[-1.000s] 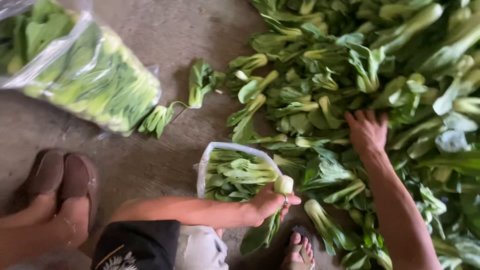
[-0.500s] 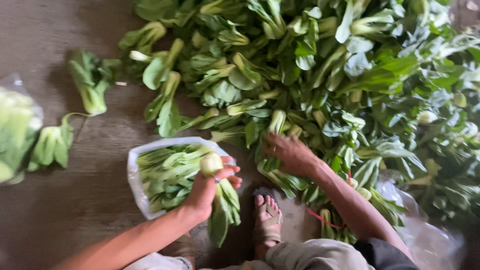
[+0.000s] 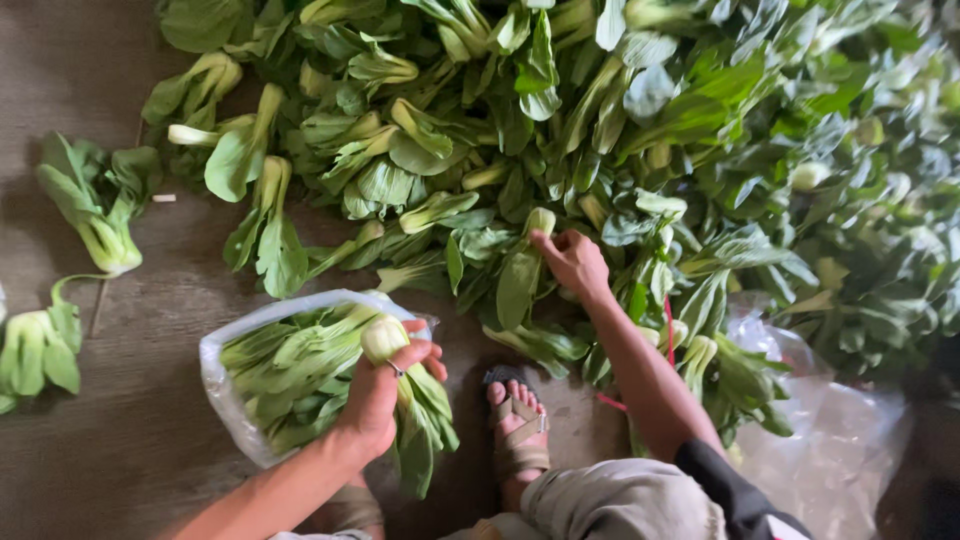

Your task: The person sits on the floor and packs bok choy, picking individual heads from a large pile, gathering a handful at a time, and placing them into a plastic-lined basket, occasionally arranging the leaves inside the basket.

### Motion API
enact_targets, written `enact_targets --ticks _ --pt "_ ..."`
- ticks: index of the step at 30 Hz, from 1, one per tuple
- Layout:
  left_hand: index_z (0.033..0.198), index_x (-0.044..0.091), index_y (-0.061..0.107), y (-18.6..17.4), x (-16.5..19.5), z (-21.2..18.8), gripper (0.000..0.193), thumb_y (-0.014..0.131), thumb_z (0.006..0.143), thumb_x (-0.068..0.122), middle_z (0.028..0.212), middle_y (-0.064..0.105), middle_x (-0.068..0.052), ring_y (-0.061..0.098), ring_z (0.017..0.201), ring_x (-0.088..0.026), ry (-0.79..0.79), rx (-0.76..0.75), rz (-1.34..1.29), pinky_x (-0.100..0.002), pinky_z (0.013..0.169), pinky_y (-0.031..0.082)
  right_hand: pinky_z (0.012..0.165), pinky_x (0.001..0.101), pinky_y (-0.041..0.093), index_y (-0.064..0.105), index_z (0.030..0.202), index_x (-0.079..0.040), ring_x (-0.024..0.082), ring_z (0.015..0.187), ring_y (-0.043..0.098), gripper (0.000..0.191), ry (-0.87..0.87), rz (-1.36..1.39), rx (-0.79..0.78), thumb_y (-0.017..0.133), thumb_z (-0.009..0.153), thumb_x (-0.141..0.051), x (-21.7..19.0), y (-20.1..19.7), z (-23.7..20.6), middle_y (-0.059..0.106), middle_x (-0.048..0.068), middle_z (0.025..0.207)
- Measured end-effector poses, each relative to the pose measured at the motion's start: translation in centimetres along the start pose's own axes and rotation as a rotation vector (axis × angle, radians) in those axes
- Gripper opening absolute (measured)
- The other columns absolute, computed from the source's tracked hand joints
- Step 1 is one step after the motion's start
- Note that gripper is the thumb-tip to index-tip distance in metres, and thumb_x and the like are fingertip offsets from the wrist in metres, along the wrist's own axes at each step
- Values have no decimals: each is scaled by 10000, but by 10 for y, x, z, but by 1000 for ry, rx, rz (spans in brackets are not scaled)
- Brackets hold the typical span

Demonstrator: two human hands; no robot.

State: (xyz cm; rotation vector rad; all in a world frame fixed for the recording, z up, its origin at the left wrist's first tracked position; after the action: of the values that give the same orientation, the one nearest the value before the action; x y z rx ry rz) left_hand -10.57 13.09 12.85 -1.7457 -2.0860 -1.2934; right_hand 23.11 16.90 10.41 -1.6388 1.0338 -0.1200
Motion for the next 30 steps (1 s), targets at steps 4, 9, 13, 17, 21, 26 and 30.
enact_targets --ticks 4,9,13,17,21,26,30 --pt "1449 -1 468 5 28 5 694 724 824 157 1177 672 -152 686 951 -249 129 -103 -40 -387 846 562 831 436 522 667 998 -38 323 951 672 410 -363 -4 100 730 898 -431 -44 -15 -34 679 141 1029" --pt "1614 50 240 43 49 -12 861 719 906 157 1673 324 -98 325 1552 -211 378 -387 149 -371 1267 270 927 381 571 385 1274 -20 225 1066 682 489 -476 891 -90 722 922 -62 -78 -2 -110 664 118 1204" --pt "1609 8 318 46 40 -11 871 782 889 167 1588 406 -135 381 1470 -232 391 -291 104 -367 1246 280 1154 415 397 71 1609 22 279 1332 518 842 -668 910 -292 629 1008 -172 -122 34 -174 506 214 1458" --pt "1586 24 329 42 48 -16 937 842 826 221 1479 488 -59 475 1353 -159 504 -217 166 -320 1156 380 1330 492 112 -102 1643 31 374 1637 114 934 -911 803 -411 457 1104 -487 -149 49 -218 97 265 1737" --pt "1314 -39 538 33 52 -21 663 905 810 188 1174 669 -61 656 1058 -164 475 -152 186 -324 935 552 1375 539 49 21 1670 36 427 1679 16 1051 -1019 618 -201 340 1029 -733 -160 44 -225 39 268 1770" --pt "1121 48 703 4 57 -20 395 822 758 148 1022 740 1 695 917 -111 383 -13 372 -275 817 556 1362 533 81 317 1617 -29 409 1673 66 888 -1035 715 -308 305 1046 -709 -155 30 -204 63 253 1769" --pt "1031 -42 720 6 41 -20 253 803 844 107 931 753 -120 733 808 -196 260 -159 339 -339 753 588 1191 439 435 535 1416 -48 315 1424 526 523 -908 545 39 612 1063 -427 -119 -28 -141 538 190 1513"
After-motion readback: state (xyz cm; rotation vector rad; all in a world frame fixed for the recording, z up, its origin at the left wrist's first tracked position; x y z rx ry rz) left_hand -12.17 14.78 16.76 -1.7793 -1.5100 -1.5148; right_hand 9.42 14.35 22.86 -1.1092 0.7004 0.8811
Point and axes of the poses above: each hand's wrist, its own z-axis towards the middle knuckle, its own y-axis out of the palm, x = y × z, the point moved 10 cm from there along z, towards the middle knuckle
